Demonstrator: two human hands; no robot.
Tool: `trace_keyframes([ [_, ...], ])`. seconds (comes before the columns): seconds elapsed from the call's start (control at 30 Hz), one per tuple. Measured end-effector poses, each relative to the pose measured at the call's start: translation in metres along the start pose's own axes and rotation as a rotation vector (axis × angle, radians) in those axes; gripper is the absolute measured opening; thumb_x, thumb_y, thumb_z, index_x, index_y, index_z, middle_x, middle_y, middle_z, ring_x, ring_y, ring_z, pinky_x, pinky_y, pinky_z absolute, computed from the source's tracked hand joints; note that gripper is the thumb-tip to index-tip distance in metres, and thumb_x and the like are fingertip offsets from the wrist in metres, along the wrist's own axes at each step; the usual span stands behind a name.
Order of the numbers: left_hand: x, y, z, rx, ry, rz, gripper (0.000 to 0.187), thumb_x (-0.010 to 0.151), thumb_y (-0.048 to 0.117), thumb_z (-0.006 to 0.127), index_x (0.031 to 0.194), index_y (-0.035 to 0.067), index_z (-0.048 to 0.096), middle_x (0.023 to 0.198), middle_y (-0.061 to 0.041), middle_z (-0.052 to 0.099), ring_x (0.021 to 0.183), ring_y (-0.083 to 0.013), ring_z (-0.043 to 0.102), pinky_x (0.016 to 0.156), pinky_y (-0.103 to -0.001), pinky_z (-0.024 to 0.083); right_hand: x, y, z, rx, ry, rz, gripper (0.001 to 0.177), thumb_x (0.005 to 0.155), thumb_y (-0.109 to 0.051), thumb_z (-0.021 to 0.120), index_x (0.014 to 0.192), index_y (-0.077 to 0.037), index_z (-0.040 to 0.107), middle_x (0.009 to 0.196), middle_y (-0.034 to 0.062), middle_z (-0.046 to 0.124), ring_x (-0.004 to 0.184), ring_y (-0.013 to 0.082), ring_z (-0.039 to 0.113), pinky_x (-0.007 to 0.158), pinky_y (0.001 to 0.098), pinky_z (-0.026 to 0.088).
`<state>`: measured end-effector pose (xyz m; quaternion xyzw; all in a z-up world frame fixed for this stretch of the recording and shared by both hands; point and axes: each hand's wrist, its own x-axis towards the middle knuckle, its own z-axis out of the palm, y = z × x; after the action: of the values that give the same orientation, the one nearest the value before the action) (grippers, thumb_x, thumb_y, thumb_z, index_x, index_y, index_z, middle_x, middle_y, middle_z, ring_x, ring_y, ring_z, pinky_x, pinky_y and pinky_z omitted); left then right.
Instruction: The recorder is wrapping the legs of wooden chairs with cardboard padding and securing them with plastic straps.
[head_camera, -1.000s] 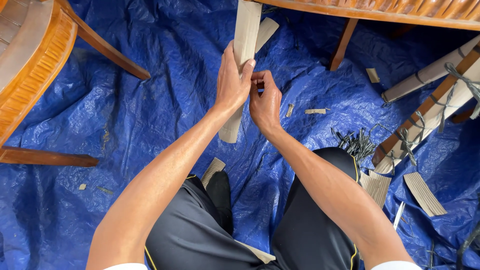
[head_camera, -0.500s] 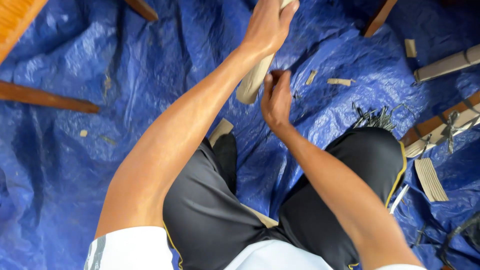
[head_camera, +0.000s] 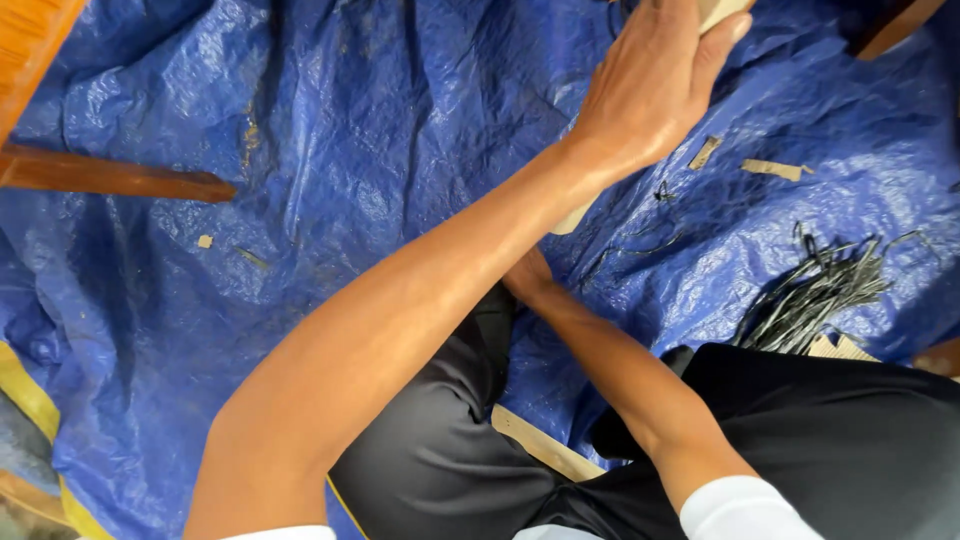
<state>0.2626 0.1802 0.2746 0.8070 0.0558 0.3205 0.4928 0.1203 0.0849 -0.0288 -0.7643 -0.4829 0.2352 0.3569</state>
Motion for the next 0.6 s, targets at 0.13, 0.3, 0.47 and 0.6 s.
trace_keyframes([
  [0.13, -0.002, 0.029, -0.012, 0.059, 0.056, -0.026, 0.056, 0.109, 0.028, 0.059, 0.146, 0.002, 0.027, 0.129, -0.032, 0.057, 0.114, -0.0479, 0.06, 0.096, -0.049, 0.052, 0.009, 0.046, -0.008, -0.023, -0.059, 0.003, 0.047, 0.103, -0.03, 0.048, 0.14, -0.001, 0.053, 0.141, 0.0229, 0.054, 0.132, 0.0357, 0.047, 0.108, 0.0436, 0.035],
  [0.3, -0.006, 0.029, -0.015, 0.016, -0.027, -0.124, 0.063, 0.11, 0.029, 0.06, 0.152, 0.002, 0.022, 0.128, -0.031, 0.06, 0.114, -0.0474, 0.065, 0.097, -0.051, 0.054, -0.019, 0.073, -0.084, -0.36, -0.013, -0.065, 0.033, 0.097, -0.022, 0.055, 0.124, -0.005, 0.062, 0.115, 0.0166, 0.067, 0.107, 0.0337, 0.064, 0.089, 0.0467, 0.05],
  [0.47, -0.001, 0.007, -0.02, 0.043, -0.019, 0.053, 0.057, 0.112, 0.027, 0.06, 0.149, 0.0, 0.024, 0.129, -0.032, 0.061, 0.119, -0.0517, 0.062, 0.101, -0.052, 0.053, -0.043, -0.009, -0.195, -0.67, -0.266, 0.16, 0.025, 0.093, -0.011, 0.057, 0.116, -0.005, 0.064, 0.094, 0.0194, 0.072, 0.088, 0.0389, 0.072, 0.072, 0.0502, 0.057],
  [0.6, 0.005, -0.004, -0.029, 0.069, -0.074, 0.062, 0.05, 0.113, 0.026, 0.062, 0.14, -0.002, 0.032, 0.116, -0.029, 0.069, 0.11, -0.05, 0.067, 0.094, -0.053, 0.052, -0.102, -0.125, -0.277, -0.737, -0.252, 0.089, 0.028, 0.08, -0.005, 0.063, 0.108, -0.002, 0.065, 0.09, 0.0176, 0.073, 0.085, 0.0359, 0.072, 0.069, 0.0469, 0.057],
])
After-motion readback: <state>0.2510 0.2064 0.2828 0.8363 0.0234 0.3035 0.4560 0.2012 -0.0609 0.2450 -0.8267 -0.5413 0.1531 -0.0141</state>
